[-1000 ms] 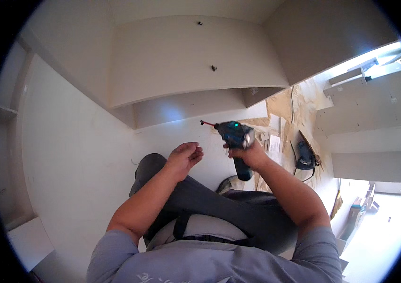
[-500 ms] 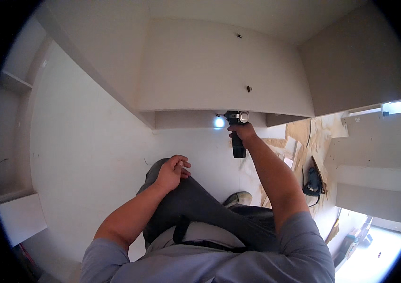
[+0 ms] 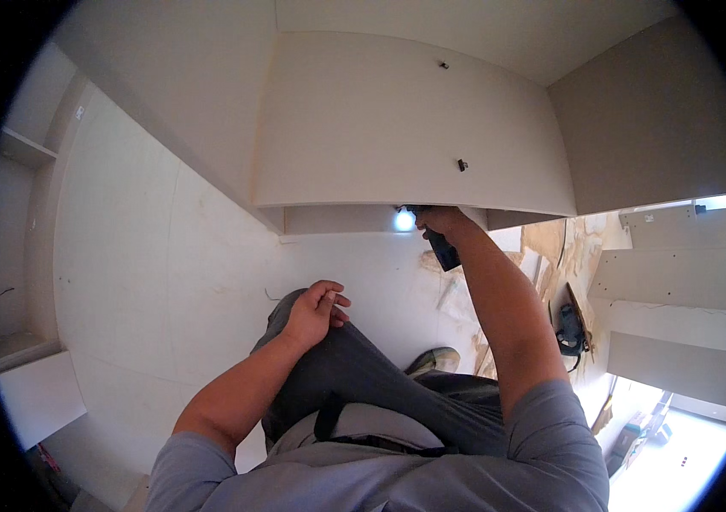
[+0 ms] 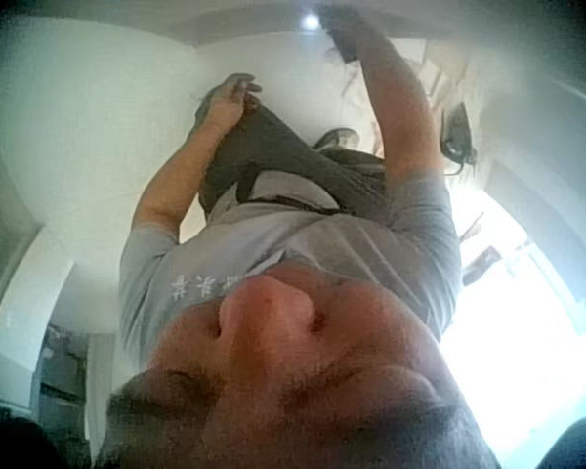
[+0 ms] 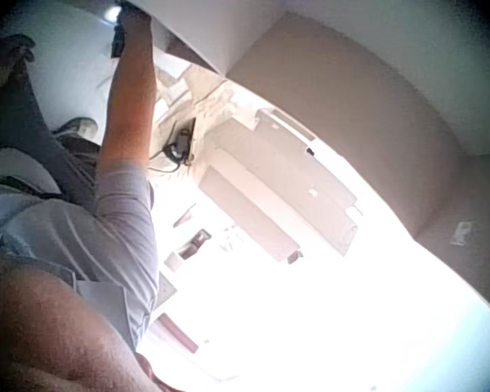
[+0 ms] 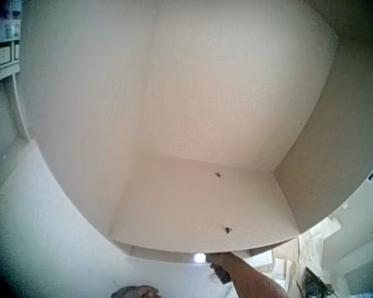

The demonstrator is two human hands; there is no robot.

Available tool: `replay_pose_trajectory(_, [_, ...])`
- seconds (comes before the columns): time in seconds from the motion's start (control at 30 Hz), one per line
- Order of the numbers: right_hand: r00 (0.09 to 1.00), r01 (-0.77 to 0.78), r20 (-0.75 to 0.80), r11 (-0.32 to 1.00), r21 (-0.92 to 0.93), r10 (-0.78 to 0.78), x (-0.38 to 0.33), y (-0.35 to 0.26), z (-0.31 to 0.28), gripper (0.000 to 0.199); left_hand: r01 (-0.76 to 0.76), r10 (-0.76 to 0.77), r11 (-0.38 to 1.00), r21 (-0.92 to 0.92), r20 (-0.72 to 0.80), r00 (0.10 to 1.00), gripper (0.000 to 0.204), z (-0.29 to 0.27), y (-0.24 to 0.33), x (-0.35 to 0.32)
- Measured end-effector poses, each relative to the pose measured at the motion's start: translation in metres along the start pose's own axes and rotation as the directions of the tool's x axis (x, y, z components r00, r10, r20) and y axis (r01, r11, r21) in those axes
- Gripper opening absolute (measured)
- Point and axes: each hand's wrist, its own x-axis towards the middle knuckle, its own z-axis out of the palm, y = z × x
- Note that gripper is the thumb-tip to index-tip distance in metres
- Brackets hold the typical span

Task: The person uses a power drill to drive screws into the interior panels of a wooden cabinet and then handles small metal components from a workbench.

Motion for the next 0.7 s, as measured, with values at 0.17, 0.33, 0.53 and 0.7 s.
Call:
replay_pose_trajectory(0.17, [0.999,-0.021,0.041,0.984,-0.177,0.029,0.0,-0.019,0.0,0.022,-0.041,0.042,0.994,0.102,-0.012,0.999,0.023,-0.001,0.007,-0.001])
replay_pose_trajectory(0.33, [0.999,0.029,0.022,0.964,-0.266,-0.025,0.008,-0.01,0.007,0.022,-0.119,0.125,0.978,0.173,-0.022,0.992,0.022,0.0,0.005,0.001])
replay_pose_trajectory(0.53, [0.998,-0.051,0.026,0.939,-0.341,0.064,0.014,-0.009,0.006,0.024,-0.096,0.102,0.983,0.154,-0.033,0.994,0.023,0.001,0.008,0.0])
replay_pose_trajectory(0.7, [1.0,-0.008,-0.008,0.966,-0.26,0.006,0.012,0.006,0.003,0.031,-0.102,0.107,0.978,0.18,-0.022,0.994,0.024,0.002,0.005,0.003])
